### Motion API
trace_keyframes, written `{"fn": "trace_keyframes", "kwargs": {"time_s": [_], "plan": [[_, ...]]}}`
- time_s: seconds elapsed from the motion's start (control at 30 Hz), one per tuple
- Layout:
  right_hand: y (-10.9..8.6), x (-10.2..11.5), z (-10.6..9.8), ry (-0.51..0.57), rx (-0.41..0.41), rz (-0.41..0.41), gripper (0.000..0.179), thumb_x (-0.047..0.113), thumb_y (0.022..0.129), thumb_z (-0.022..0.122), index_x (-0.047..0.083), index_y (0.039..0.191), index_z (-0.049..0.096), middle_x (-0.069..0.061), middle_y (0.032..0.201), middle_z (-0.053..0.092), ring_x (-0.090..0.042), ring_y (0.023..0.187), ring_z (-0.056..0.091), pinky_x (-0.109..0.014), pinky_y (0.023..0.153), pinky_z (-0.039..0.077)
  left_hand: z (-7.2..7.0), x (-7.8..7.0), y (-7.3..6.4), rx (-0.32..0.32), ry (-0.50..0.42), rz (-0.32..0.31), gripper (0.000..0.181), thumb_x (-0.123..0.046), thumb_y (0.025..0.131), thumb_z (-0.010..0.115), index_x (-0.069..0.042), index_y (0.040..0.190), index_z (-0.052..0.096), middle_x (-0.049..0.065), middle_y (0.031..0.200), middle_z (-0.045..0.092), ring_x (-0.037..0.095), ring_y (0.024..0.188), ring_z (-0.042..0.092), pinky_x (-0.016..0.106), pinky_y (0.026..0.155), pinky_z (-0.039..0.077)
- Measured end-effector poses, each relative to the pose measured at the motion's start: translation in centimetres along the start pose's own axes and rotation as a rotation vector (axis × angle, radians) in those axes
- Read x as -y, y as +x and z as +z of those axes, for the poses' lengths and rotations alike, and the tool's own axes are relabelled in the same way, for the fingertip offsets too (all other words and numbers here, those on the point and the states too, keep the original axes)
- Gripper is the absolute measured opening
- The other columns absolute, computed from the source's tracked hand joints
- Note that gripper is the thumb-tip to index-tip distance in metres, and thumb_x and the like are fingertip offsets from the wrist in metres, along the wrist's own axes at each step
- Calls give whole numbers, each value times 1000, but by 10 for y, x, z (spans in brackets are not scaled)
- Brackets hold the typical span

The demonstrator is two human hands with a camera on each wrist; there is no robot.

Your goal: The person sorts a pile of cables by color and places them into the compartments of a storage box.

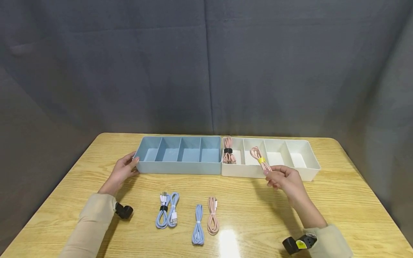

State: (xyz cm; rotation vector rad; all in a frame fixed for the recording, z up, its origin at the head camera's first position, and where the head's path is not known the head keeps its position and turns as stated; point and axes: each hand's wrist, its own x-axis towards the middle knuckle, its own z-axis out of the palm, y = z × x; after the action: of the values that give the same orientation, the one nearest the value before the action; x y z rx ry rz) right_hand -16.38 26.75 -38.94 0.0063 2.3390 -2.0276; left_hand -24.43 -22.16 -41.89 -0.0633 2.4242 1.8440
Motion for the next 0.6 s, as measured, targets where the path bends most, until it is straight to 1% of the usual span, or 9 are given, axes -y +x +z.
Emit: {"fn": "trace_keyframes", "kwargs": {"time_s": [0.17,0.4,0.6], "plan": [[8,5,-1,22,-32,43,19,18,87,63,2,95,55,4,70,64,-8,61,58,-22,54,48,0,-1,0,3,9,3,54,-23,99,38,-1,144,18,26,140,27,41,124,34,49,96,38],[19,9,-2,-52,-60,93,38,24,88,63,-7,105,49,9,69,63,-6,61,59,-22,57,50,-2,-2,1,0,12,-5,54,-22,99,38,0,144,18,27,140,27,41,124,34,49,95,39],[28,11,0,-75,-83,104,45,28,87,63,-9,108,47,10,68,63,-5,60,60,-20,56,50,-1,0,2,-5,19,-9,53,-22,99,38,-1,144,19,27,139,29,40,123,35,49,95,39]]}}
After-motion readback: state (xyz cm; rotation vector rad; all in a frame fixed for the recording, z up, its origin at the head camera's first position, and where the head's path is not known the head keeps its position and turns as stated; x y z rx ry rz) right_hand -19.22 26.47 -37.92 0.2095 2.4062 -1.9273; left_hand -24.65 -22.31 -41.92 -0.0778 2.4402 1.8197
